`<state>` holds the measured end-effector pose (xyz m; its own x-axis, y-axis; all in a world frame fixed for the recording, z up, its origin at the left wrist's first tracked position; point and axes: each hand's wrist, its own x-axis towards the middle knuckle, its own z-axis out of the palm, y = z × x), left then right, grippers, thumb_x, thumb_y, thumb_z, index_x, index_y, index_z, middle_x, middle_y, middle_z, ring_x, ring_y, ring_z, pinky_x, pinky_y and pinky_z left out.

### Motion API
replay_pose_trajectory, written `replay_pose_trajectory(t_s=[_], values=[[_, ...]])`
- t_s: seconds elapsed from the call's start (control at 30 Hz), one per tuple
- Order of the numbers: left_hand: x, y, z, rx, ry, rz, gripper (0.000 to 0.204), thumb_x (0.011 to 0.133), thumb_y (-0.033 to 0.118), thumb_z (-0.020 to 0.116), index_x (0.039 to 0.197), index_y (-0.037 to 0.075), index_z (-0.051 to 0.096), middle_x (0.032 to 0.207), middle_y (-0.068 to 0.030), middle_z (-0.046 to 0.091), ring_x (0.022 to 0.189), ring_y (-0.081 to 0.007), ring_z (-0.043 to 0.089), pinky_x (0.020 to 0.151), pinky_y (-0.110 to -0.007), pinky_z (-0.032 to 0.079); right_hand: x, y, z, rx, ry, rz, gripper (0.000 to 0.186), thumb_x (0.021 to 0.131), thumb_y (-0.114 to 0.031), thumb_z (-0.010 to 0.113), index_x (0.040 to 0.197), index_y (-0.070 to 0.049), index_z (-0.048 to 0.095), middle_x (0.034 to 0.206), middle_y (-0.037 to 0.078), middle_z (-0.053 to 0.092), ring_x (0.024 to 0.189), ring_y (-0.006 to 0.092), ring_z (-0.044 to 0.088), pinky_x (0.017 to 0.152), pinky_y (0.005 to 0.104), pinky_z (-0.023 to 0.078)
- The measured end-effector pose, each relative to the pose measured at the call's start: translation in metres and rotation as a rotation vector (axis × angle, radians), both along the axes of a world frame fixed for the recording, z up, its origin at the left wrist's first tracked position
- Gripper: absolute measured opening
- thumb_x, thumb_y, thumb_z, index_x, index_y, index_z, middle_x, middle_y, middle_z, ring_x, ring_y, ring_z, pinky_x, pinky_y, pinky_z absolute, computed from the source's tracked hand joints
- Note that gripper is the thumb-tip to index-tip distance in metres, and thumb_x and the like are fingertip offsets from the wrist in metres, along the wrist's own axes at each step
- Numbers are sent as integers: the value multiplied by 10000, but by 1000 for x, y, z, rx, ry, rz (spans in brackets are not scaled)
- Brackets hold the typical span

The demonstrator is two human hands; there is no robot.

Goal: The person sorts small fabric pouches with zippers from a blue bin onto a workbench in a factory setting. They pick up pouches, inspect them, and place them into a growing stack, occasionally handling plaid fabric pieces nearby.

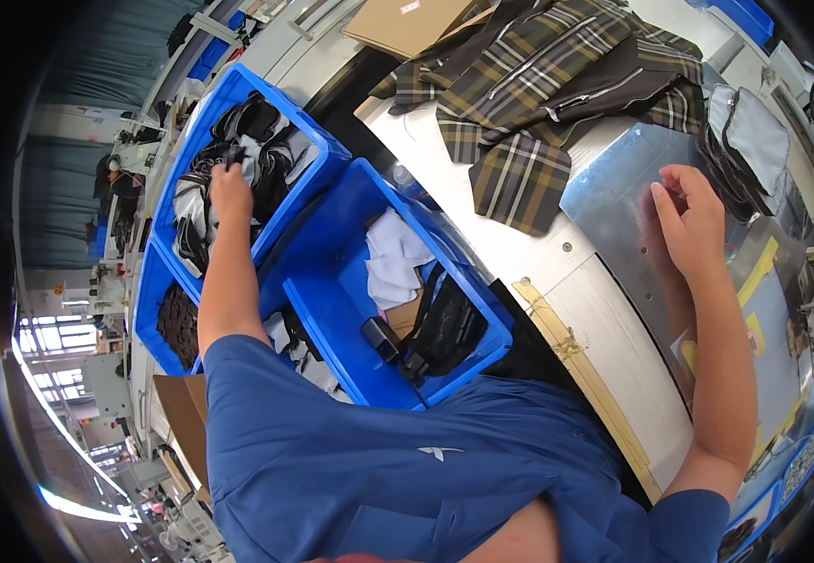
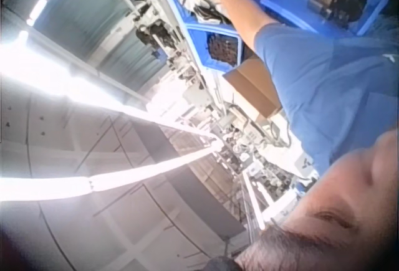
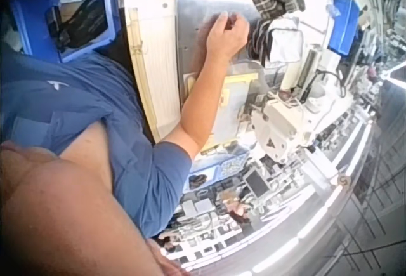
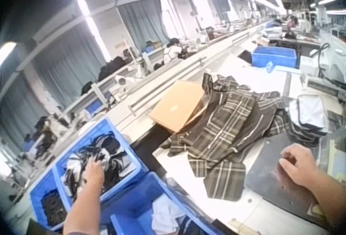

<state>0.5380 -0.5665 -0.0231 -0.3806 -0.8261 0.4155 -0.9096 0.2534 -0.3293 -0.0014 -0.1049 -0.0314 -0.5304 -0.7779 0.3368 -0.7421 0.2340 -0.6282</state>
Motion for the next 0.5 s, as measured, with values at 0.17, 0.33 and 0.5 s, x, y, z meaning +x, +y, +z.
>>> replay_pose_trajectory(t_s=[0.17, 0.33, 0.5], values=[[-27, 13, -30, 247, -80, 224, 333, 875, 326, 681, 1107, 89, 705, 1179, -200, 599, 1099, -395, 619, 902, -502, 523, 0, -2, 0, 19, 35, 30, 147, 884, -95, 661, 1000, -6, 649, 928, 118, 650, 861, 250, 641, 778, 337, 510], [-27, 6, -34, 213, -63, 245, 339, 851, 371, 710, 1044, 94, 741, 1176, -165, 612, 1137, -360, 604, 906, -505, 510, -1, -4, 3, 16, 47, 58, 129, 878, -94, 661, 966, -2, 643, 902, 116, 632, 835, 252, 628, 764, 339, 504], [-16, -3, -3, 41, 125, 205, 363, 850, 384, 699, 1025, 69, 738, 1107, -188, 638, 1034, -382, 639, 883, -493, 520, -2, -5, 3, 26, -8, 53, 131, 877, -96, 668, 962, 0, 642, 899, 110, 628, 826, 240, 622, 756, 330, 501]])
